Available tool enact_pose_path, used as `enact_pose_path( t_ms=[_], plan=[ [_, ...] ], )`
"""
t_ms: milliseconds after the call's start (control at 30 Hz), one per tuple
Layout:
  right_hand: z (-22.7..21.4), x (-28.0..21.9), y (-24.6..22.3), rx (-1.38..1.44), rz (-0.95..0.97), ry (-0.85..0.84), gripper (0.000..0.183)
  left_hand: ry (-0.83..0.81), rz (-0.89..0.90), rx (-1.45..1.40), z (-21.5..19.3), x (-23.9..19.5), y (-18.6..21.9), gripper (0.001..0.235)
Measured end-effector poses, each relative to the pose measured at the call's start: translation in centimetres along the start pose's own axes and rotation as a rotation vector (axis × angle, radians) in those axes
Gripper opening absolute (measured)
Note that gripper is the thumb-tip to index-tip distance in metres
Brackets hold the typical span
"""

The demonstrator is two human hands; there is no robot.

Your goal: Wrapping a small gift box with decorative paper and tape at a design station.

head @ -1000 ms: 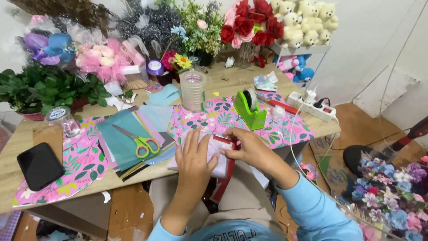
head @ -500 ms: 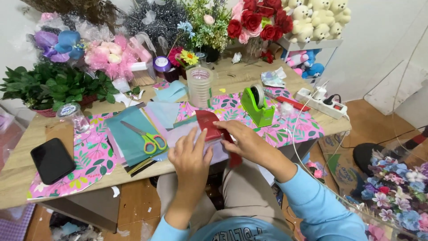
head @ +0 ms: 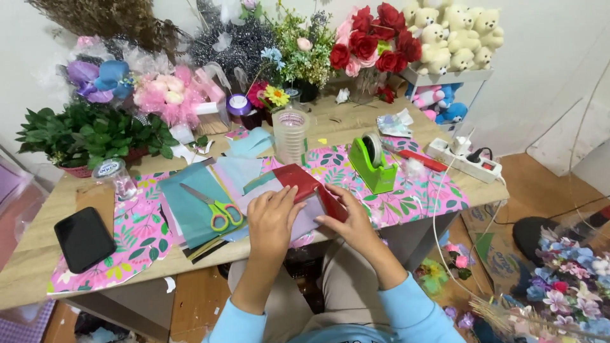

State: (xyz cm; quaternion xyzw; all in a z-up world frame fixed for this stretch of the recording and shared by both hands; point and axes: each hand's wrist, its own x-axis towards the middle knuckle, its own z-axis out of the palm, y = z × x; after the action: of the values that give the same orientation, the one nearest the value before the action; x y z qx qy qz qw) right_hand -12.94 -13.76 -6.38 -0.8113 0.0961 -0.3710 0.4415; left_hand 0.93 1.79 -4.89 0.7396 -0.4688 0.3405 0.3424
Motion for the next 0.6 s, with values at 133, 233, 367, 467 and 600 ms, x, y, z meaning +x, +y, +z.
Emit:
enact_pose_path(
  t_ms=[133, 233, 367, 467, 600],
  plan=[
    [-0.3, -1.7, 2.4, 0.285, 0.184, 0.057, 0.047, -0.06, 0.029, -0.053, -1.8, -1.6, 0.6, 0.033],
    [-0.4, -2.8, 2.2, 0.29, 0.288, 0.101, 0.036, 0.025, 0.093, 0.029, -3.3, -2.7, 2.0, 0.031],
    [0.3, -3.7, 0.0, 0.117, 0.082, 0.115, 0.069, 0.102, 0.119, 0.097, -2.7, -2.9, 2.0, 0.031],
    [0.9, -3.1, -1.7, -0.062, -0.071, 0.125, 0.086, 0.159, 0.119, 0.145, -2.3, -1.9, 2.0, 0.031],
    [1.2, -1.0, -2.6, 0.167, -0.04, 0.147, 0.088, 0.14, 0.03, 0.072, -2.9, 0.6, 2.0, 0.033]
  ],
)
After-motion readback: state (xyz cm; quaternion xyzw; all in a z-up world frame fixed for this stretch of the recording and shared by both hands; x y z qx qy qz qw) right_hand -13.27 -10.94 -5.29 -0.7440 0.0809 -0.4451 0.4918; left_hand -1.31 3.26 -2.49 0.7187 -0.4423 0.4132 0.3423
